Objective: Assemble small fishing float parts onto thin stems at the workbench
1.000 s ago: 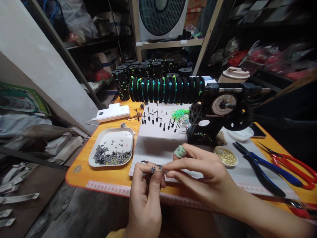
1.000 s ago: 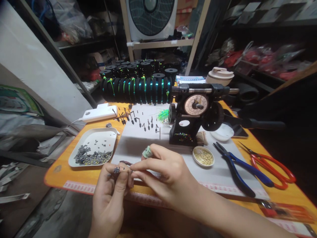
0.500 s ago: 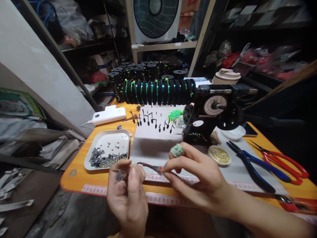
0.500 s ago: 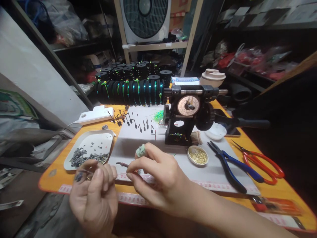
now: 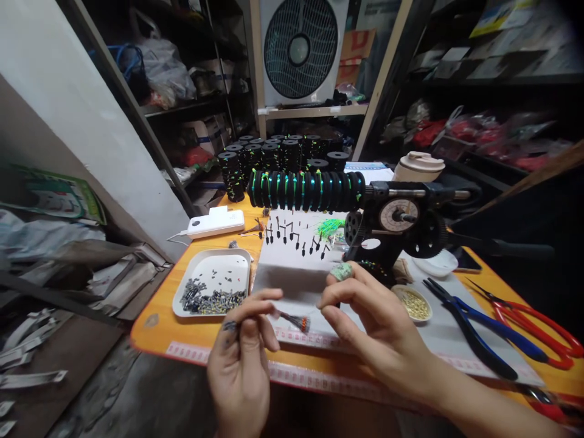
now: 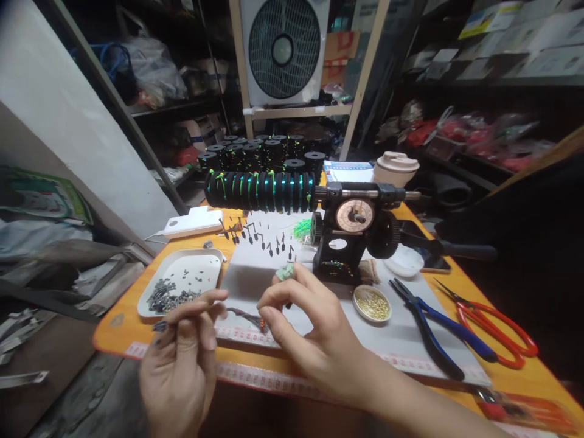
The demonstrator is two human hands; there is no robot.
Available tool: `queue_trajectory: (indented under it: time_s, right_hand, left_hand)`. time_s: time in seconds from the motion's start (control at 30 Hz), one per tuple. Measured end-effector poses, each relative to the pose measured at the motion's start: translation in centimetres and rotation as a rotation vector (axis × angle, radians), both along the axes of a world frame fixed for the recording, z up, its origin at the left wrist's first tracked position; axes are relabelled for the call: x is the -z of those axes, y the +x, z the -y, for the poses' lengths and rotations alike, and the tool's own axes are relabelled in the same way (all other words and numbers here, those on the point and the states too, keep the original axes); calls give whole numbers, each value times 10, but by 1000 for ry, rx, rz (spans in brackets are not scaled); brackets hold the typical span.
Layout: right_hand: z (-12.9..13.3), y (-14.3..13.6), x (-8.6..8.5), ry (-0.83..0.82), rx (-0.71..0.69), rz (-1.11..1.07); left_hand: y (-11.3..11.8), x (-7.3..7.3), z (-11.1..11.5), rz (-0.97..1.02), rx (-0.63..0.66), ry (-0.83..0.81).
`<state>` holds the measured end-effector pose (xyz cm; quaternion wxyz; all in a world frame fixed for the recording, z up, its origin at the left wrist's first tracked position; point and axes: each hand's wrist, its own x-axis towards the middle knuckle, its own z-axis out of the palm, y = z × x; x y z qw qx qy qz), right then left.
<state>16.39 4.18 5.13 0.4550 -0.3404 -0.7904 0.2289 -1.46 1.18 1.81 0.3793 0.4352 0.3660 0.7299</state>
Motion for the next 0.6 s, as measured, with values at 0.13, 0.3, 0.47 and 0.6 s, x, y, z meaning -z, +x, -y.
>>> queue_trajectory:
  time_s: [0.13,0.3,0.47,0.6]
  right_hand:
    - [2,0,0,-48,-20,-10]
    - [11,-5,-13,8,-15,63]
    - [-4,-3,-23,450,-68,271]
    - [-24,13,-25,752,108,376]
  left_hand:
    - [9,1,-5,-62,227,-14]
    - [19,-3,-13,-48,209,138]
    - [19,2,-4,279,474,137]
    - [14,7,11,300,415,49]
